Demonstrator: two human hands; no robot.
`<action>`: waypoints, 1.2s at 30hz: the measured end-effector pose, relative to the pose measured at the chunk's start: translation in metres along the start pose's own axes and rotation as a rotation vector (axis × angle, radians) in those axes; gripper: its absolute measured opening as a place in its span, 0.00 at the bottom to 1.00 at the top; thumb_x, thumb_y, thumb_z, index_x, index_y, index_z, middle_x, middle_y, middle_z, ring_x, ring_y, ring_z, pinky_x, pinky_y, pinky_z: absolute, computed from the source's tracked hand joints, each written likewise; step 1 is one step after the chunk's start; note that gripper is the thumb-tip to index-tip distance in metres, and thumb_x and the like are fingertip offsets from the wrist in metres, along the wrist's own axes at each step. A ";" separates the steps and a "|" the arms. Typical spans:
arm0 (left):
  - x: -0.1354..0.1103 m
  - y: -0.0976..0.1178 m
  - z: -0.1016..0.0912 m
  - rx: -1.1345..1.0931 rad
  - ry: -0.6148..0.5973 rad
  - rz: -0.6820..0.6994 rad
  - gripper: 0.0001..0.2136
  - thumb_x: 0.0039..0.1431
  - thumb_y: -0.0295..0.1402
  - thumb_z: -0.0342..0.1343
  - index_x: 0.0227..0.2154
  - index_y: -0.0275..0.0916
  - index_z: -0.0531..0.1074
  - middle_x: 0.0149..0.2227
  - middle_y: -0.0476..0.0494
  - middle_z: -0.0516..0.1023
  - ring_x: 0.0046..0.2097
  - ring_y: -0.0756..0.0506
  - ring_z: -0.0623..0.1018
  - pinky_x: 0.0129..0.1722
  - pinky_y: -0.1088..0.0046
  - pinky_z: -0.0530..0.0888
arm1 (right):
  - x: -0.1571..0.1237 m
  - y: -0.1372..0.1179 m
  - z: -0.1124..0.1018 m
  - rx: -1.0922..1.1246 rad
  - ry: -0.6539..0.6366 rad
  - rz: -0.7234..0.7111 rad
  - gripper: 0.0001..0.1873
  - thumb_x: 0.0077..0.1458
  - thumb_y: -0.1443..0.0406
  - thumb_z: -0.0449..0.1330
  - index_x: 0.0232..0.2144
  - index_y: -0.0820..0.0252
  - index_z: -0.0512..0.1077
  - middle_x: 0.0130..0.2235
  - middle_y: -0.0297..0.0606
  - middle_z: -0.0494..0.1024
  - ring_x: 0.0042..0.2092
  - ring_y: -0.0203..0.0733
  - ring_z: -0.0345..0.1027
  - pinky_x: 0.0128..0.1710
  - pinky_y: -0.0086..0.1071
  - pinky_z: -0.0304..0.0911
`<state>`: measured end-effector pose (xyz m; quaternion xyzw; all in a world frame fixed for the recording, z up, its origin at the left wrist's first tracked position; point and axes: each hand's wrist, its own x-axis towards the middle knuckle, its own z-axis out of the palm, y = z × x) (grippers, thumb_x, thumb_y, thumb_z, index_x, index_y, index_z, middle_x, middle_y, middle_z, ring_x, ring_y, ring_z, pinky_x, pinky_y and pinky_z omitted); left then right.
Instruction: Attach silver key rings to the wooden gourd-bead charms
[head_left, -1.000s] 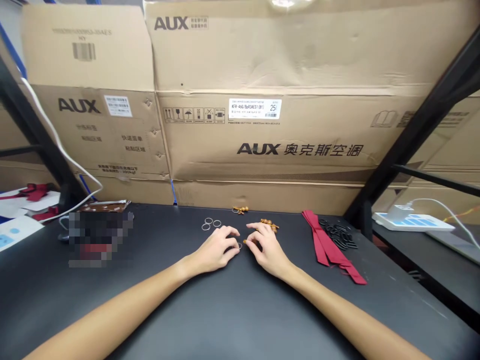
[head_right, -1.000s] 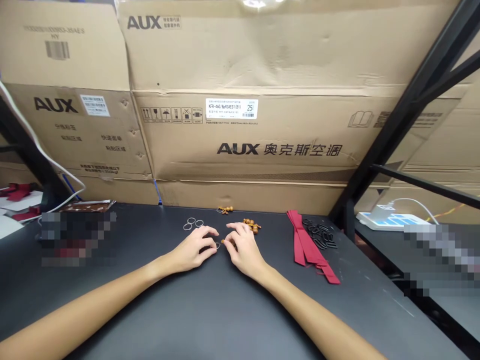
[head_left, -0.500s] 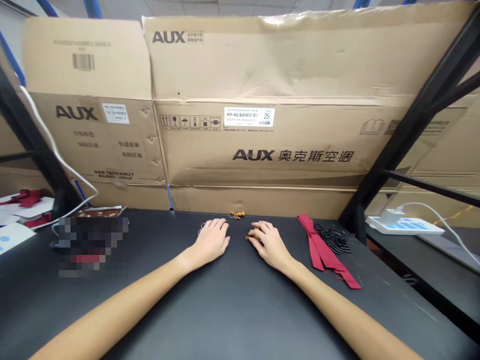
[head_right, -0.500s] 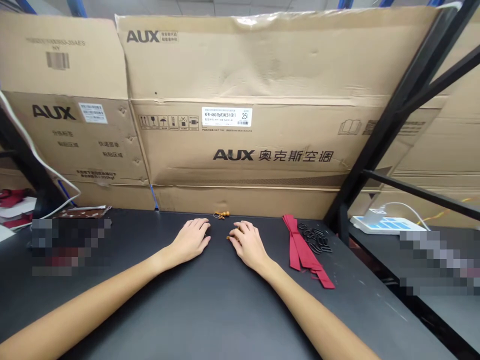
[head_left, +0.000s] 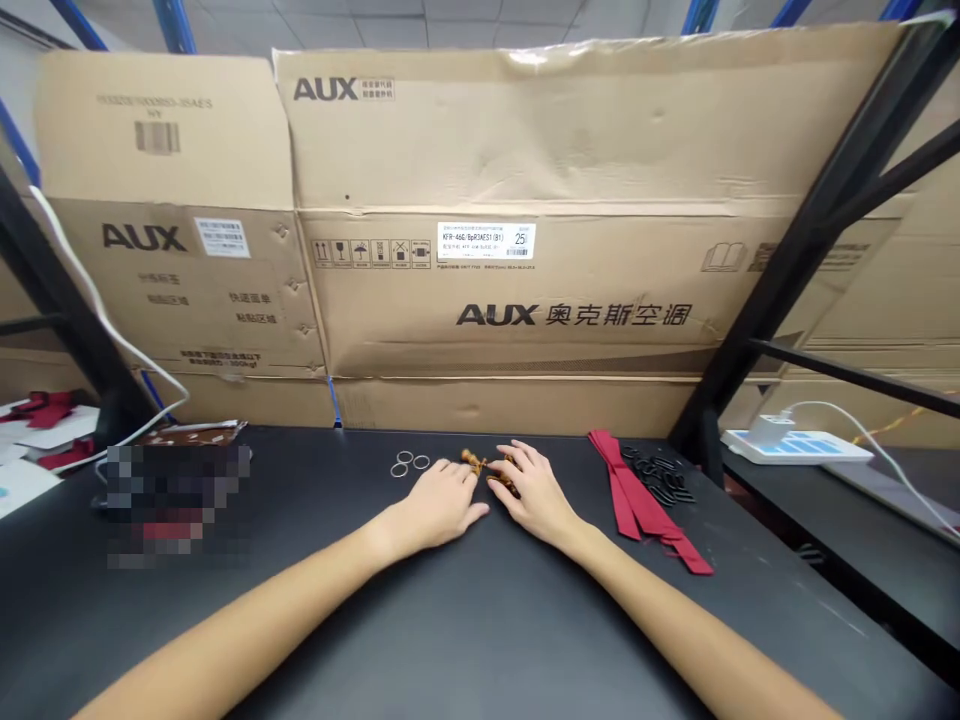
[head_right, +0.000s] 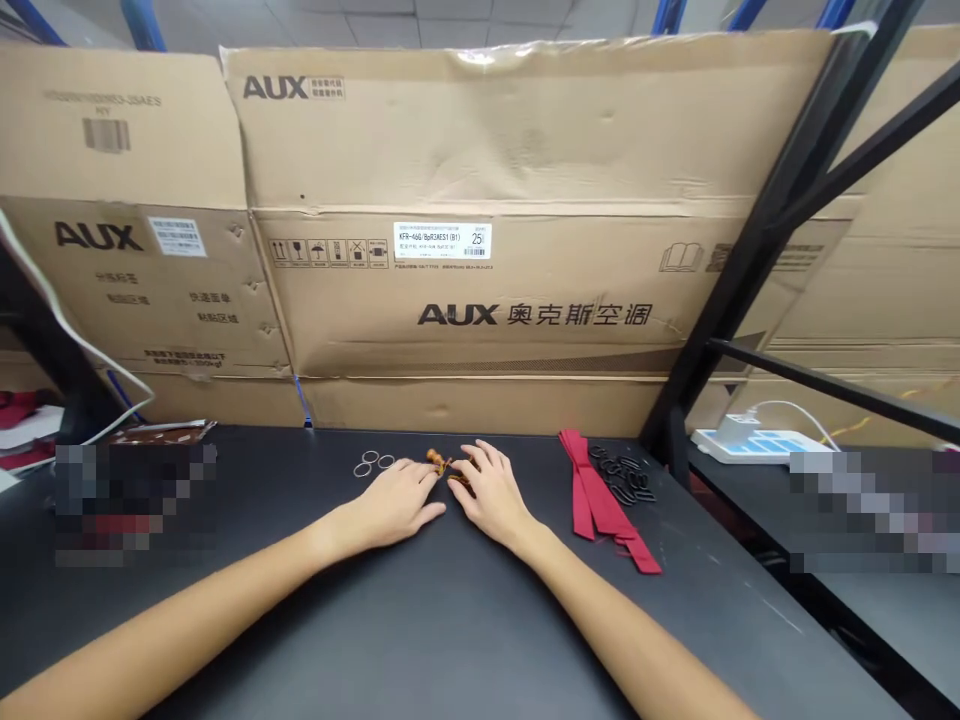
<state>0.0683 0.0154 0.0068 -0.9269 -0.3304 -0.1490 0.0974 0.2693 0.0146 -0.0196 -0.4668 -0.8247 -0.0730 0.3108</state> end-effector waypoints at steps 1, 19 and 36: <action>-0.011 0.007 -0.005 -0.022 0.013 0.027 0.17 0.64 0.41 0.50 0.48 0.32 0.69 0.49 0.33 0.75 0.51 0.36 0.74 0.54 0.58 0.66 | -0.001 -0.003 -0.001 0.009 -0.011 -0.024 0.12 0.60 0.63 0.55 0.45 0.55 0.73 0.55 0.45 0.69 0.60 0.56 0.54 0.56 0.54 0.57; -0.051 0.017 -0.022 -0.218 0.138 0.035 0.07 0.62 0.31 0.52 0.41 0.38 0.71 0.48 0.38 0.71 0.56 0.39 0.68 0.55 0.58 0.67 | -0.009 -0.031 -0.009 0.193 -0.121 -0.155 0.06 0.56 0.70 0.53 0.31 0.58 0.69 0.56 0.45 0.67 0.62 0.54 0.51 0.57 0.55 0.56; -0.048 0.007 -0.011 -0.500 0.129 -0.117 0.08 0.63 0.30 0.51 0.30 0.40 0.74 0.50 0.44 0.70 0.52 0.43 0.69 0.54 0.63 0.67 | -0.009 -0.043 -0.004 0.332 -0.068 -0.028 0.06 0.57 0.68 0.55 0.29 0.57 0.69 0.52 0.45 0.69 0.59 0.53 0.54 0.57 0.54 0.56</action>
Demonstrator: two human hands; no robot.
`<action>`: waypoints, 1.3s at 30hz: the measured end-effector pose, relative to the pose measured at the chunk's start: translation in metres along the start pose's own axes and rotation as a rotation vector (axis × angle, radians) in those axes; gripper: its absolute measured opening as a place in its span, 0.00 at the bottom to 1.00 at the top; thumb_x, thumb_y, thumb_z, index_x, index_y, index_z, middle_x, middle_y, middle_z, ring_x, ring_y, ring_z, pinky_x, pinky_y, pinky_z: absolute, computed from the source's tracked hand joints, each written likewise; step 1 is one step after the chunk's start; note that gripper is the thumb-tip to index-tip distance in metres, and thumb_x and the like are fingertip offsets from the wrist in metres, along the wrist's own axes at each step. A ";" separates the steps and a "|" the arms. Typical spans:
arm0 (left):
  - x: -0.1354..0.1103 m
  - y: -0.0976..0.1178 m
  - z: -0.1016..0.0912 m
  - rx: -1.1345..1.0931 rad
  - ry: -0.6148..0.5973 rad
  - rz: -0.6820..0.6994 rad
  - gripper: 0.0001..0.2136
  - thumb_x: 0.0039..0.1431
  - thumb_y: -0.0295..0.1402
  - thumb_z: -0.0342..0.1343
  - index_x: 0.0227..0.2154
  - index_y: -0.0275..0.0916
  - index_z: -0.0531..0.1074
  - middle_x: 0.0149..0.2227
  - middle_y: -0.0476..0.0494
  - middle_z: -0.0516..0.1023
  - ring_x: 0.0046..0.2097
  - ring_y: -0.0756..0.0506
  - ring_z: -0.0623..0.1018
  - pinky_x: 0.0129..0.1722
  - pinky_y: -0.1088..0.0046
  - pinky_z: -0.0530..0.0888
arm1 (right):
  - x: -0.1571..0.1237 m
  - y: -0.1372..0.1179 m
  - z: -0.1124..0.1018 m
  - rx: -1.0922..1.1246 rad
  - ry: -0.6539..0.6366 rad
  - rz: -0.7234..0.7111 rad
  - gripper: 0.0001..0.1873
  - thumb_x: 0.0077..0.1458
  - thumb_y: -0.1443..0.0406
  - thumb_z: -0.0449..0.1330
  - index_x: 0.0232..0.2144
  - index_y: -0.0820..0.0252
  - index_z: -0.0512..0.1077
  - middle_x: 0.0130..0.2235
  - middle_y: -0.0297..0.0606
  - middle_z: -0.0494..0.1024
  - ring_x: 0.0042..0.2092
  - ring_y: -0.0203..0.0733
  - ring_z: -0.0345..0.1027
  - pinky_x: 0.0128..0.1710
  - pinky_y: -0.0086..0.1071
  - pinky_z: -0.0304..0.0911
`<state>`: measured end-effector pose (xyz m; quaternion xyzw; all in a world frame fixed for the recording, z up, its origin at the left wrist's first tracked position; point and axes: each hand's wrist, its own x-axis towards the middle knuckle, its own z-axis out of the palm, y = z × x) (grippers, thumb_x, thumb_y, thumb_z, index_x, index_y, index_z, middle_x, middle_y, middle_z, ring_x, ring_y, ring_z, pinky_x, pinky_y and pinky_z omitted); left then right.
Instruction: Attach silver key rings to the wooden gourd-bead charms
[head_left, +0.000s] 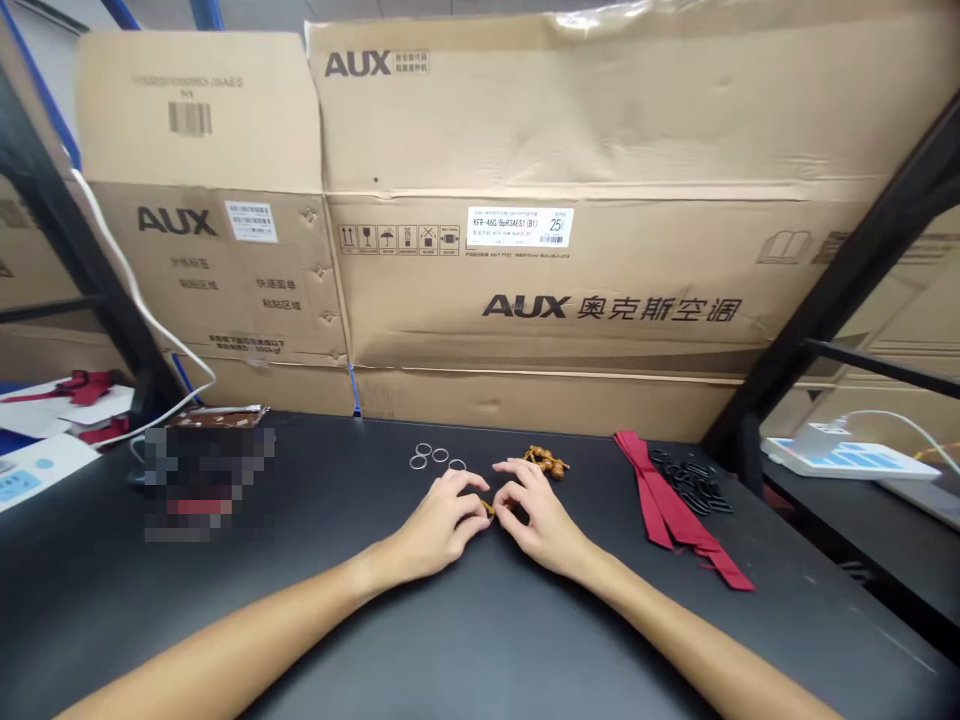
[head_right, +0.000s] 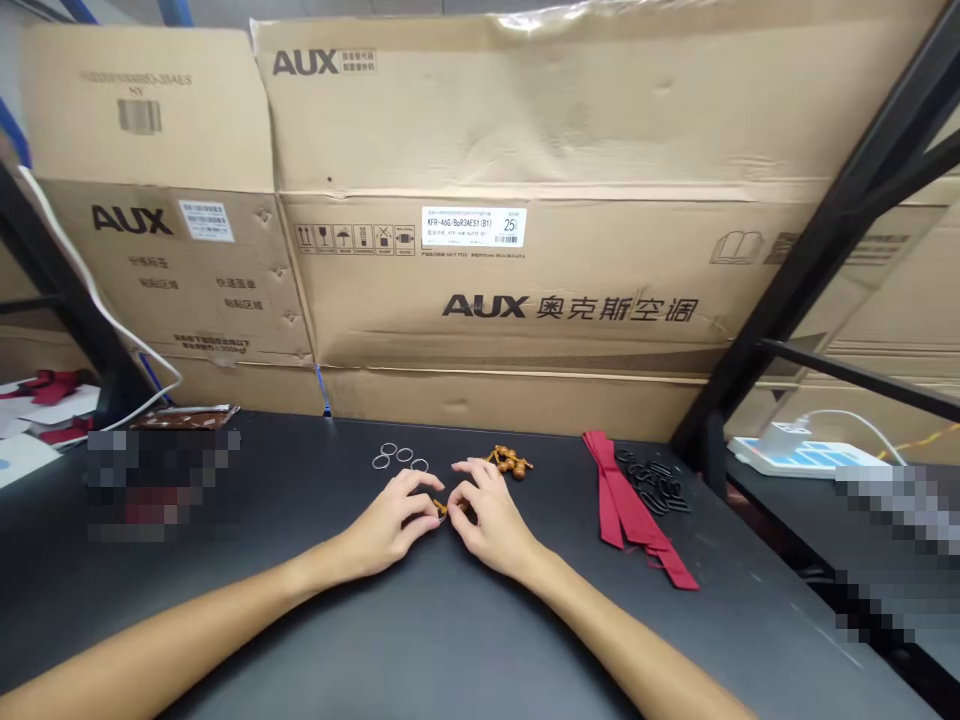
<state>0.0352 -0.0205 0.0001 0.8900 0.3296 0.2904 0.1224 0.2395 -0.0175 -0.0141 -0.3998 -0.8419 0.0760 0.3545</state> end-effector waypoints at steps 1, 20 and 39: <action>0.001 -0.001 -0.001 -0.027 -0.003 -0.020 0.08 0.63 0.30 0.52 0.30 0.40 0.74 0.50 0.44 0.70 0.52 0.44 0.69 0.55 0.63 0.67 | 0.000 0.000 -0.001 0.007 0.000 0.006 0.06 0.57 0.68 0.55 0.29 0.57 0.69 0.52 0.45 0.69 0.59 0.52 0.55 0.57 0.53 0.56; 0.003 -0.004 -0.002 -0.121 -0.043 -0.067 0.06 0.59 0.31 0.57 0.29 0.41 0.77 0.50 0.45 0.70 0.53 0.43 0.69 0.55 0.61 0.67 | 0.001 -0.005 -0.001 0.087 0.016 0.035 0.08 0.58 0.68 0.55 0.27 0.57 0.69 0.50 0.45 0.70 0.57 0.51 0.58 0.56 0.52 0.56; 0.002 -0.001 -0.005 -0.089 -0.039 -0.011 0.07 0.61 0.29 0.54 0.30 0.41 0.76 0.50 0.44 0.70 0.53 0.42 0.68 0.56 0.61 0.66 | 0.001 -0.006 -0.002 0.070 0.043 0.024 0.07 0.57 0.68 0.55 0.27 0.57 0.69 0.51 0.45 0.70 0.56 0.51 0.58 0.54 0.52 0.58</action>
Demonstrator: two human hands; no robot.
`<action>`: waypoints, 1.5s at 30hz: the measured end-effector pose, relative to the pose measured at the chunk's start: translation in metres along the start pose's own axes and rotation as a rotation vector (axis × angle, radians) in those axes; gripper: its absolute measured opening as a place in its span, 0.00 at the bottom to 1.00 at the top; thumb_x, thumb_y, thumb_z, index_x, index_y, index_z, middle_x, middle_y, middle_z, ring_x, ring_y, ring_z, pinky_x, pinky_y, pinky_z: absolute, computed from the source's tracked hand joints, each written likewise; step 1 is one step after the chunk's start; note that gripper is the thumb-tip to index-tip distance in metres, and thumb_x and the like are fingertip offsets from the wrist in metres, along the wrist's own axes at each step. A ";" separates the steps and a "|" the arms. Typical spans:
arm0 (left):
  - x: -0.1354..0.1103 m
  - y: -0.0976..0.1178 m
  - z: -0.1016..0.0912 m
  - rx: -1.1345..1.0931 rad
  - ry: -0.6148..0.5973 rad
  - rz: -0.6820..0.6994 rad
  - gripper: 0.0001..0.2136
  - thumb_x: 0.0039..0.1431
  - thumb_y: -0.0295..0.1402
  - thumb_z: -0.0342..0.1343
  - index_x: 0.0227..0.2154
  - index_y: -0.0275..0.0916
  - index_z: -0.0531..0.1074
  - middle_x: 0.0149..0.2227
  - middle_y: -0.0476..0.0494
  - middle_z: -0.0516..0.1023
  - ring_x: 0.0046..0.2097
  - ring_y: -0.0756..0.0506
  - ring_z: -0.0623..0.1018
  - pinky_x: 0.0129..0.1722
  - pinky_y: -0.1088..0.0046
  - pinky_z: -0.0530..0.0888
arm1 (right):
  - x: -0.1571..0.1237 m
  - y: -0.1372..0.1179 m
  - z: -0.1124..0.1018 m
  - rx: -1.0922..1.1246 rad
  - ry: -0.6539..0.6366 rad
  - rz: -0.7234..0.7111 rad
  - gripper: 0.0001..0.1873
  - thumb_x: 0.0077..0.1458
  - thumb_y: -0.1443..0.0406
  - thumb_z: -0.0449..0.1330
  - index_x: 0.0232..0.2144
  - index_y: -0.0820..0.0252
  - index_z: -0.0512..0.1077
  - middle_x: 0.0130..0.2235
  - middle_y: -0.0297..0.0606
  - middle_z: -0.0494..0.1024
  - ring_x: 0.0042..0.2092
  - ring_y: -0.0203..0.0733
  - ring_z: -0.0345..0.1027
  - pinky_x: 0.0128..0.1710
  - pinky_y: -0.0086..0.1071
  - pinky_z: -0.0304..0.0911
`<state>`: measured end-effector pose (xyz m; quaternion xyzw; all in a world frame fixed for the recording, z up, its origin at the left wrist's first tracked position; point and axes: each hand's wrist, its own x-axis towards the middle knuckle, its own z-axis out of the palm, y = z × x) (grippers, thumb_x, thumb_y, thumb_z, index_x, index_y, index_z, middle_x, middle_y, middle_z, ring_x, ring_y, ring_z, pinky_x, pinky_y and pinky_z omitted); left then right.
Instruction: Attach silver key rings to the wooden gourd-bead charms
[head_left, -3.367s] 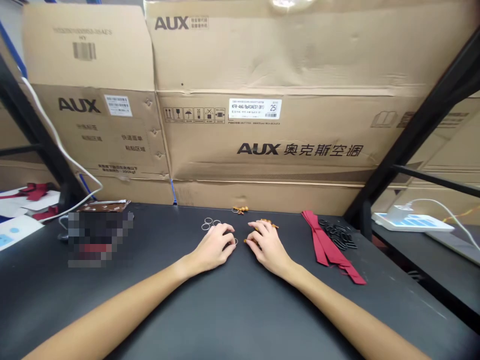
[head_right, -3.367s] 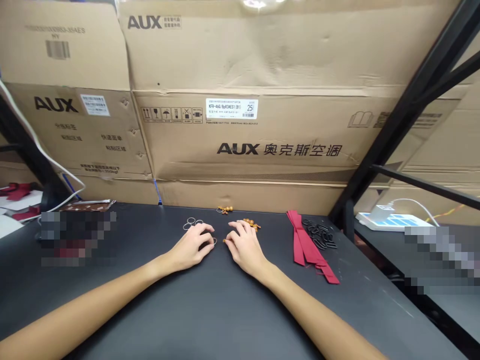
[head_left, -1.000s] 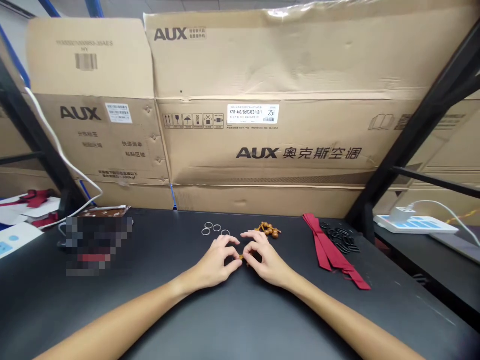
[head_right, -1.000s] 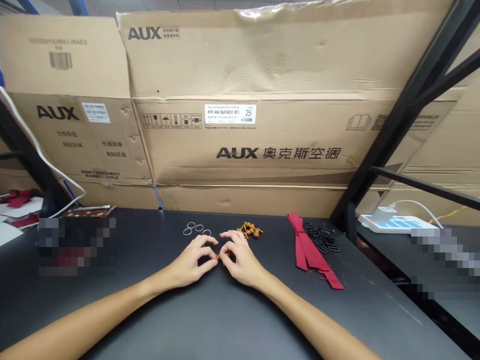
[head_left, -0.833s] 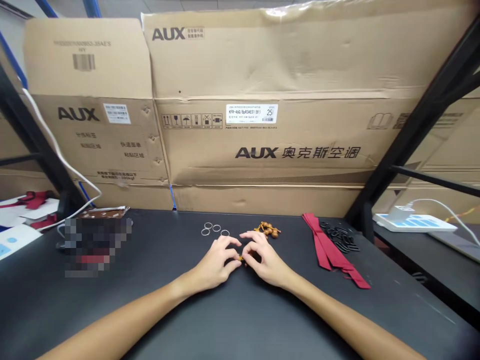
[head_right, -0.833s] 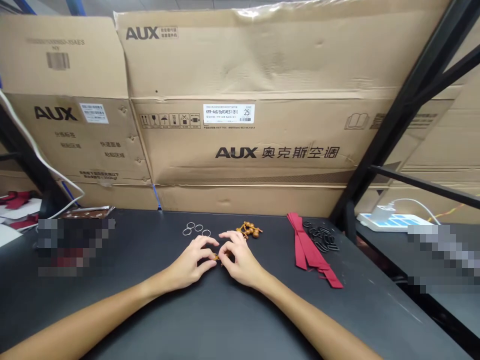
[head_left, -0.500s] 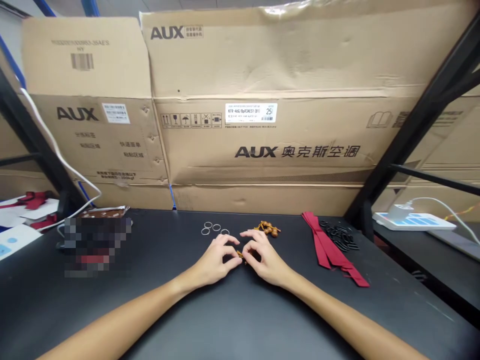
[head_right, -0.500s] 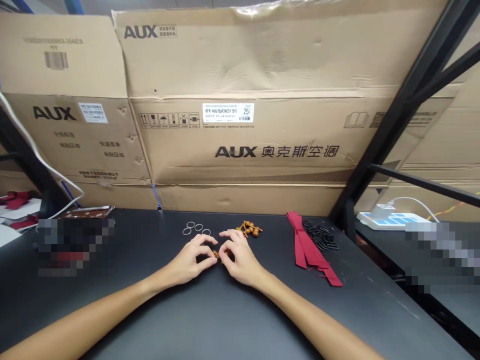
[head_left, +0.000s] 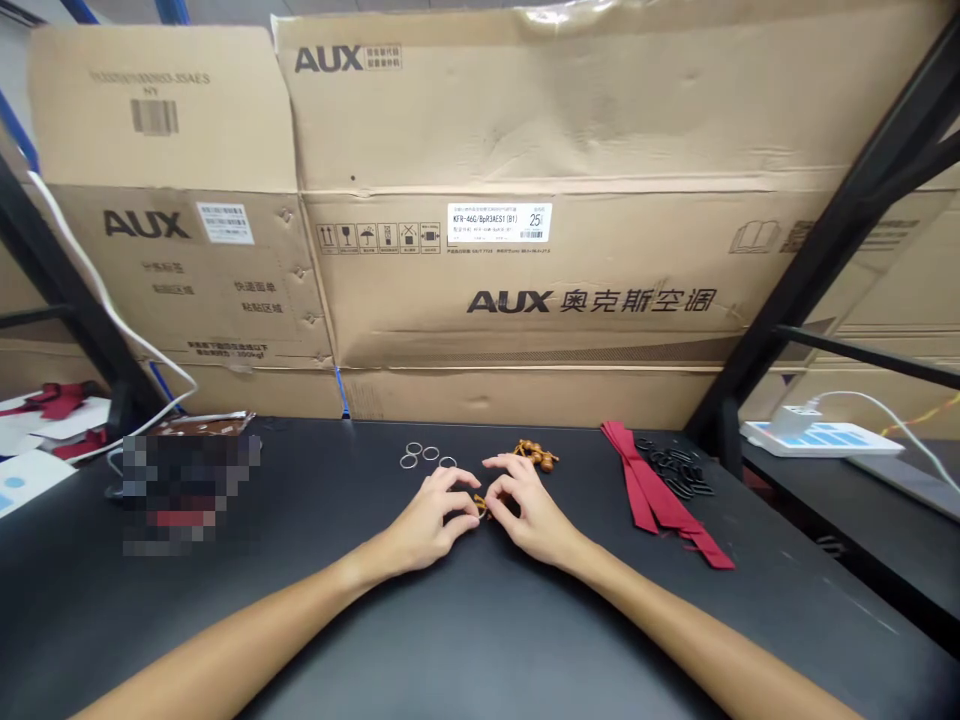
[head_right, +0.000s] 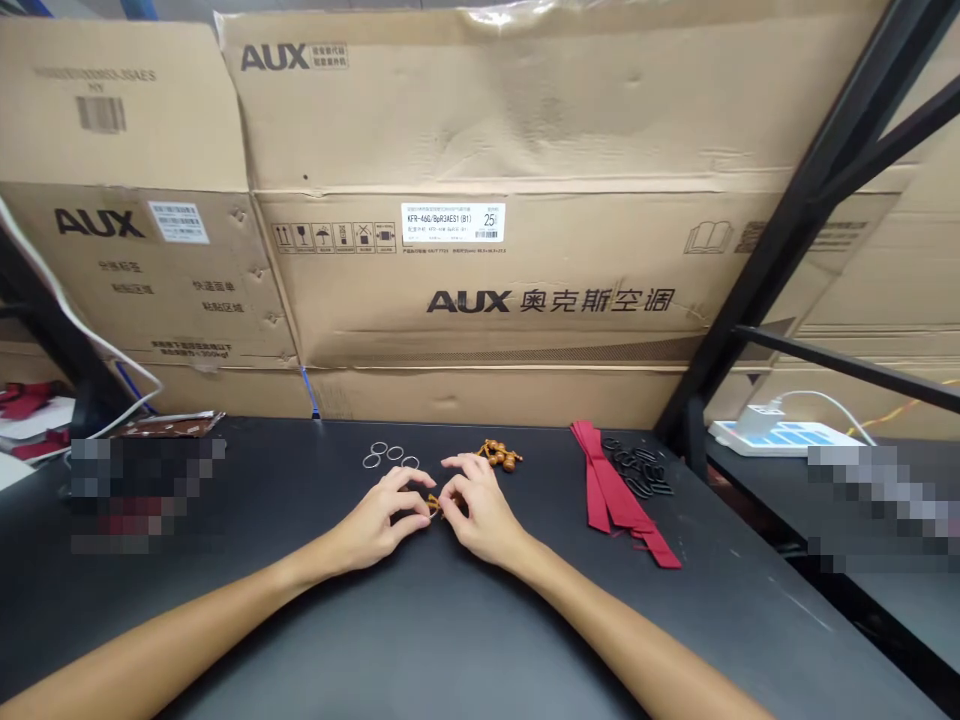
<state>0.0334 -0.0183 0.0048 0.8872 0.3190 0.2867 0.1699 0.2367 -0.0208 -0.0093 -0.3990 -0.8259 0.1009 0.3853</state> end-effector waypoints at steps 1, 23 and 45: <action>0.000 0.000 0.000 -0.005 -0.003 -0.003 0.07 0.61 0.29 0.54 0.30 0.41 0.76 0.50 0.44 0.70 0.53 0.43 0.68 0.56 0.61 0.66 | 0.000 0.001 0.000 -0.007 0.007 0.006 0.07 0.57 0.68 0.55 0.27 0.57 0.69 0.51 0.45 0.70 0.56 0.51 0.58 0.54 0.52 0.58; -0.002 0.005 0.000 0.045 -0.026 0.070 0.07 0.63 0.29 0.52 0.31 0.40 0.74 0.52 0.44 0.68 0.54 0.43 0.67 0.56 0.62 0.65 | 0.001 0.012 -0.001 -0.021 0.048 0.033 0.09 0.59 0.68 0.52 0.27 0.58 0.69 0.50 0.45 0.70 0.54 0.50 0.60 0.54 0.51 0.58; 0.005 -0.056 -0.017 0.427 -0.193 -0.101 0.20 0.68 0.47 0.38 0.61 0.58 0.58 0.66 0.49 0.55 0.67 0.35 0.52 0.63 0.46 0.48 | 0.003 0.039 -0.004 -0.487 -0.194 0.358 0.27 0.59 0.46 0.50 0.59 0.40 0.61 0.65 0.40 0.55 0.65 0.66 0.40 0.58 0.63 0.44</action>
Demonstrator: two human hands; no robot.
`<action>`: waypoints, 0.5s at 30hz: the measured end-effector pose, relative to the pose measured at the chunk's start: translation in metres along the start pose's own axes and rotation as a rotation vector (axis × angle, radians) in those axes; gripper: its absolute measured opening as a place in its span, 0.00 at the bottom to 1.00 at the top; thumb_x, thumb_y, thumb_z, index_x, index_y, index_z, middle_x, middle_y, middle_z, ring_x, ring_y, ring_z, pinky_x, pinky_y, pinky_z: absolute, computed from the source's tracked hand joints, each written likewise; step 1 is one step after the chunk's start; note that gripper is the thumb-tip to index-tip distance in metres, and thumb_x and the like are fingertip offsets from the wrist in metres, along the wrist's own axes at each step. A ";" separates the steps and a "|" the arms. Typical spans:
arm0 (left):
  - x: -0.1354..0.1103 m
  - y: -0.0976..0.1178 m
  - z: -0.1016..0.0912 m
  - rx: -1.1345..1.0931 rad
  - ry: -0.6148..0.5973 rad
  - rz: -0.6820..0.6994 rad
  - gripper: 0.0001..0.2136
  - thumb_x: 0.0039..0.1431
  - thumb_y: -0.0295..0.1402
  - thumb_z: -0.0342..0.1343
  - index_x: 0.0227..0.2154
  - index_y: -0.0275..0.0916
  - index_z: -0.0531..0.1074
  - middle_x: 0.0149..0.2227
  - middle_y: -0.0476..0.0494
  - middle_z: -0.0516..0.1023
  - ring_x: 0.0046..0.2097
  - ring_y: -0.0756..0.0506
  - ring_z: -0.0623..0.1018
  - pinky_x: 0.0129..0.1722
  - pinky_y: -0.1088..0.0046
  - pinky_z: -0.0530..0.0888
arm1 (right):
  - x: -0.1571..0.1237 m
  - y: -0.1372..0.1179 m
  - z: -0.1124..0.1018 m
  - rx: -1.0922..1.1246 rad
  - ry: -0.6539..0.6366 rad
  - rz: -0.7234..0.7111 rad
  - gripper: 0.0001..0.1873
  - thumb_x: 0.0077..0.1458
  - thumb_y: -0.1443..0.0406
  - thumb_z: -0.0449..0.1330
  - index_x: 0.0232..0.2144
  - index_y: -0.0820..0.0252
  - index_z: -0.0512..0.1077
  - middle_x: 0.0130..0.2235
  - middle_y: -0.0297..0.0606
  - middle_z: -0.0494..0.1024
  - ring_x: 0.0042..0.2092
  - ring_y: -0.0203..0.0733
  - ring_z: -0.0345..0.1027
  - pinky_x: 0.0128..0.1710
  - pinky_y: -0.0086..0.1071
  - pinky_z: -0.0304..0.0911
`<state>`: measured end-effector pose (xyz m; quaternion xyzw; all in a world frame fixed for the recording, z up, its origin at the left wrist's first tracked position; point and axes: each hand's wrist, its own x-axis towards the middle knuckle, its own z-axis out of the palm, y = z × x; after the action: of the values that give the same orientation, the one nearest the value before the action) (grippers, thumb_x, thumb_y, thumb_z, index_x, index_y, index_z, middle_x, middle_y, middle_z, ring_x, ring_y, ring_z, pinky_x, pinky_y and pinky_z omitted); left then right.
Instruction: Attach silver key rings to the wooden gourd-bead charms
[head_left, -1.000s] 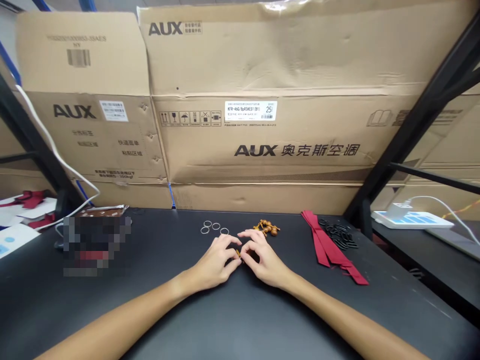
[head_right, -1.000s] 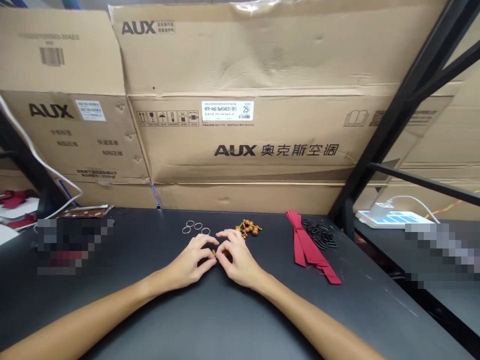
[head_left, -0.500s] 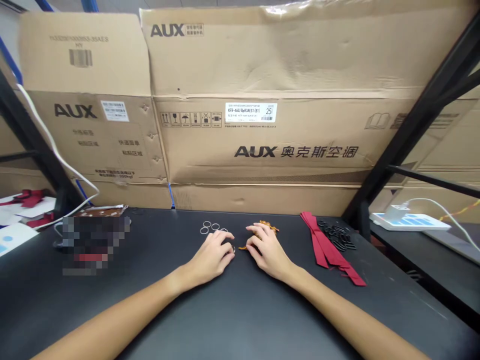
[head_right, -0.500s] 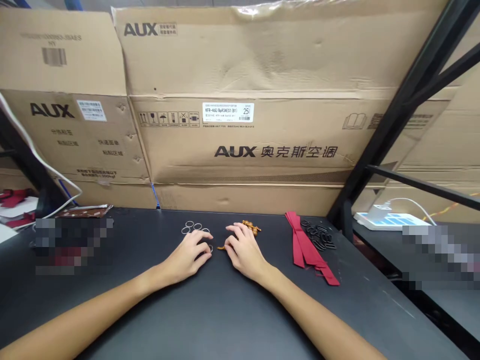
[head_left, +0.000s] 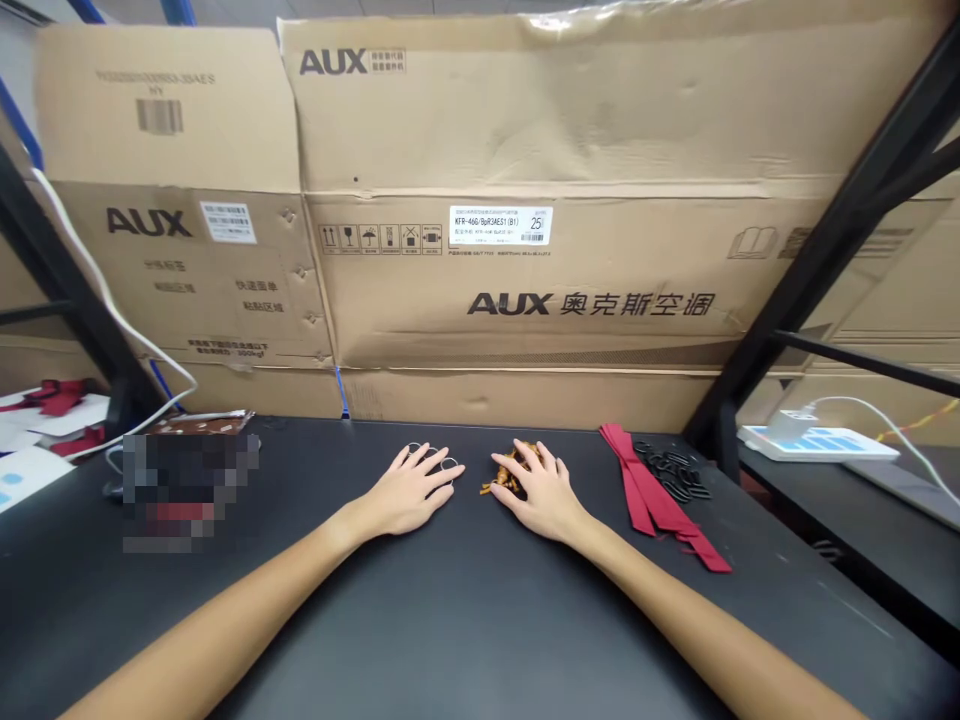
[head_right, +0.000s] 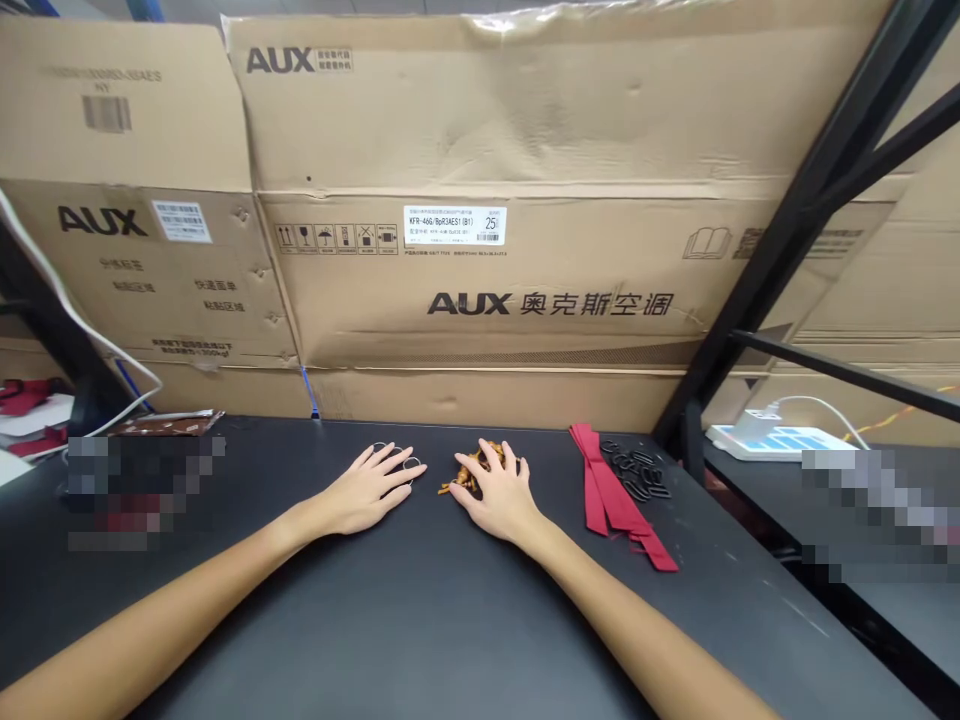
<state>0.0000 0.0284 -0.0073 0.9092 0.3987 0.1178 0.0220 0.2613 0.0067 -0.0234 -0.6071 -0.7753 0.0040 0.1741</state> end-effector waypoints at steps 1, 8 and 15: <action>0.001 -0.003 -0.001 -0.004 -0.019 0.016 0.21 0.68 0.47 0.37 0.62 0.57 0.57 0.67 0.49 0.54 0.67 0.36 0.52 0.64 0.48 0.48 | 0.001 0.001 0.000 0.003 -0.014 -0.019 0.26 0.60 0.47 0.49 0.58 0.41 0.62 0.65 0.40 0.55 0.66 0.65 0.40 0.59 0.61 0.44; 0.000 -0.036 -0.010 0.001 -0.075 -0.025 0.25 0.67 0.51 0.36 0.63 0.53 0.56 0.67 0.48 0.52 0.68 0.38 0.50 0.65 0.53 0.47 | 0.017 0.014 0.003 0.047 -0.045 -0.152 0.26 0.62 0.48 0.45 0.59 0.47 0.62 0.65 0.40 0.55 0.67 0.58 0.40 0.62 0.55 0.46; -0.001 -0.060 -0.014 0.003 -0.076 -0.068 0.25 0.66 0.52 0.36 0.63 0.53 0.56 0.67 0.48 0.53 0.68 0.38 0.49 0.65 0.53 0.46 | 0.031 0.028 0.005 0.064 -0.040 -0.249 0.28 0.63 0.49 0.44 0.61 0.51 0.59 0.66 0.41 0.52 0.67 0.54 0.40 0.62 0.51 0.48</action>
<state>-0.0468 0.0677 -0.0017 0.8991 0.4282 0.0818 0.0397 0.2797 0.0440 -0.0265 -0.5002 -0.8474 0.0194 0.1772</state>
